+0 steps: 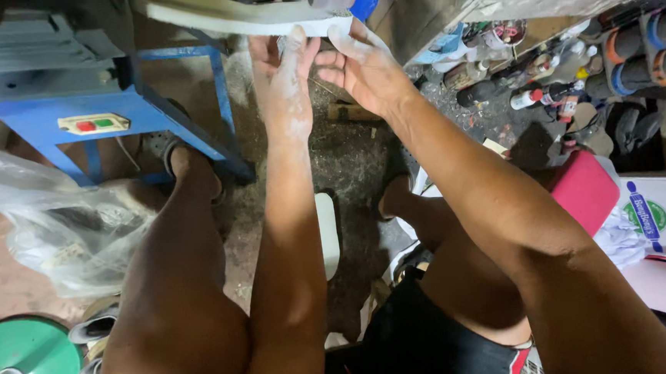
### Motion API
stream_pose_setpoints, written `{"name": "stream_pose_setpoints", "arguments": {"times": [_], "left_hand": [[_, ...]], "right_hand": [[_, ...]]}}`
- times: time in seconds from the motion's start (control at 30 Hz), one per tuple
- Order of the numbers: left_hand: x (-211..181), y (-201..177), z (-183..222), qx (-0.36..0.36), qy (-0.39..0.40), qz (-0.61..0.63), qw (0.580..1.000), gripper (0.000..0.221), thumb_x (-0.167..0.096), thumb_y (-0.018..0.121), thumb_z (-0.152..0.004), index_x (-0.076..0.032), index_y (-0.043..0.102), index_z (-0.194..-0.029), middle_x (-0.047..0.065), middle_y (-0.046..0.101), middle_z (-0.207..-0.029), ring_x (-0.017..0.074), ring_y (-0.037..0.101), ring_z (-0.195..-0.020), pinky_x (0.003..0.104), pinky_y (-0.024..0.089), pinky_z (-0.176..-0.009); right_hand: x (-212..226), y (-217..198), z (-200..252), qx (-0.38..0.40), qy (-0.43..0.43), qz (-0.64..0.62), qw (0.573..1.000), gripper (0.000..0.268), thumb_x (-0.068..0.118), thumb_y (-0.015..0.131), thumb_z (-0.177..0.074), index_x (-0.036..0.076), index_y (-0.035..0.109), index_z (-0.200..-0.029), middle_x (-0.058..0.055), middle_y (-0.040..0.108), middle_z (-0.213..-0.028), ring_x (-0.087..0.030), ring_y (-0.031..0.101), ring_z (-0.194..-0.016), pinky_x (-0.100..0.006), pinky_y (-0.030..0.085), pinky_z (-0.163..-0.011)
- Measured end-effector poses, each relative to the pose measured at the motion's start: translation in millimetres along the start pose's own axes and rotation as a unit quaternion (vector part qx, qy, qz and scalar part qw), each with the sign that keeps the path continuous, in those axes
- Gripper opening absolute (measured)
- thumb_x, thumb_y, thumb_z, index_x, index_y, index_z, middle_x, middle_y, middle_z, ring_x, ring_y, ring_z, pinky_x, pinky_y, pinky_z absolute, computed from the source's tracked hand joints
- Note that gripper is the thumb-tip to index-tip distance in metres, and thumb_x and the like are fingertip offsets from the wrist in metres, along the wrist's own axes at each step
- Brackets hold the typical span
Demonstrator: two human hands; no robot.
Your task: The person sands a white shoe sole using a bench grinder and then handles the piece by hand to inspect and clean it.
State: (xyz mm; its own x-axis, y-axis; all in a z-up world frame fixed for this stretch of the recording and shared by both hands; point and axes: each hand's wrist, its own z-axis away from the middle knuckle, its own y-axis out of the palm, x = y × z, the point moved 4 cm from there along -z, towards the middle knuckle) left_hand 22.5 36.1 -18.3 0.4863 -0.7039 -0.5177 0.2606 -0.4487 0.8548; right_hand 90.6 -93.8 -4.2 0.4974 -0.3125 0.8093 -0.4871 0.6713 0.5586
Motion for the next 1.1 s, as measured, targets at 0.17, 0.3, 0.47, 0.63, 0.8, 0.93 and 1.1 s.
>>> {"name": "stream_pose_setpoints", "arguments": {"times": [0.17, 0.3, 0.47, 0.63, 0.8, 0.93, 1.1], "left_hand": [[12, 0, 12, -0.018, 0.061, -0.164, 0.984, 0.072, -0.001, 0.081, -0.091, 0.003, 0.042, -0.152, 0.023, 0.064, -0.129, 0.0303, 0.066, -0.116, 0.044, 0.059, -0.101], [8, 1, 17, -0.017, 0.122, -0.143, 0.982, 0.072, -0.004, 0.081, -0.091, 0.003, 0.038, -0.148, 0.016, 0.057, -0.142, 0.0224, 0.06, -0.129, 0.038, 0.053, -0.112], [2, 13, 24, -0.073, 0.124, -0.24, 0.96, 0.072, -0.006, 0.081, -0.09, 0.002, 0.04, -0.148, 0.018, 0.062, -0.133, 0.0272, 0.064, -0.119, 0.041, 0.055, -0.107], [-14, 38, 46, -0.05, 0.267, -0.497, 0.824, 0.066, -0.013, 0.089, -0.087, -0.005, 0.051, -0.141, 0.012, 0.062, -0.134, 0.0257, 0.064, -0.123, 0.04, 0.051, -0.116], [-4, 30, 44, 0.017, 0.292, -0.414, 0.862, 0.068, -0.017, 0.088, -0.088, -0.005, 0.048, -0.141, 0.009, 0.055, -0.141, 0.0221, 0.057, -0.13, 0.035, 0.048, -0.116], [-17, 26, 37, 0.133, 0.229, -0.501, 0.824, 0.061, -0.014, 0.082, -0.095, -0.007, 0.049, -0.146, 0.007, 0.056, -0.145, 0.0192, 0.059, -0.135, 0.033, 0.051, -0.118], [-47, 29, 22, 0.216, 0.078, -0.6, 0.766, 0.075, -0.018, 0.081, -0.093, -0.007, 0.042, -0.156, 0.019, 0.041, -0.161, 0.0311, 0.047, -0.145, 0.041, 0.048, -0.117]], "right_hand": [[5, 4, 3, 0.003, 0.004, -0.009, 1.0, 0.049, 0.03, 0.066, -0.098, 0.001, 0.056, -0.135, -0.011, 0.068, -0.122, -0.019, 0.068, -0.101, -0.036, 0.06, -0.094], [6, 13, 10, 0.01, 0.023, -0.009, 1.0, 0.044, 0.031, 0.062, -0.101, 0.002, 0.059, -0.134, -0.01, 0.07, -0.12, -0.019, 0.066, -0.1, -0.034, 0.057, -0.09], [1, 19, 12, -0.012, 0.003, -0.043, 0.999, 0.044, 0.03, 0.06, -0.102, 0.002, 0.056, -0.136, -0.013, 0.067, -0.123, -0.024, 0.068, -0.106, -0.041, 0.056, -0.099], [-10, 32, 11, -0.057, 0.01, -0.15, 0.987, 0.051, 0.03, 0.059, -0.095, -0.002, 0.056, -0.135, -0.018, 0.067, -0.128, -0.029, 0.067, -0.116, -0.044, 0.052, -0.108], [-7, 32, 15, -0.021, 0.003, -0.1, 0.995, 0.049, 0.018, 0.062, -0.096, -0.005, 0.052, -0.139, -0.019, 0.065, -0.125, -0.029, 0.064, -0.118, -0.045, 0.054, -0.108], [-3, 24, 17, -0.112, 0.055, -0.068, 0.99, 0.046, 0.016, 0.063, -0.094, -0.004, 0.049, -0.134, -0.02, 0.066, -0.124, -0.028, 0.07, -0.114, -0.037, 0.059, -0.102], [15, 15, 18, -0.146, 0.015, -0.004, 0.989, 0.044, 0.02, 0.069, -0.091, -0.001, 0.051, -0.125, -0.017, 0.066, -0.117, -0.026, 0.073, -0.103, -0.039, 0.064, -0.096]]}}
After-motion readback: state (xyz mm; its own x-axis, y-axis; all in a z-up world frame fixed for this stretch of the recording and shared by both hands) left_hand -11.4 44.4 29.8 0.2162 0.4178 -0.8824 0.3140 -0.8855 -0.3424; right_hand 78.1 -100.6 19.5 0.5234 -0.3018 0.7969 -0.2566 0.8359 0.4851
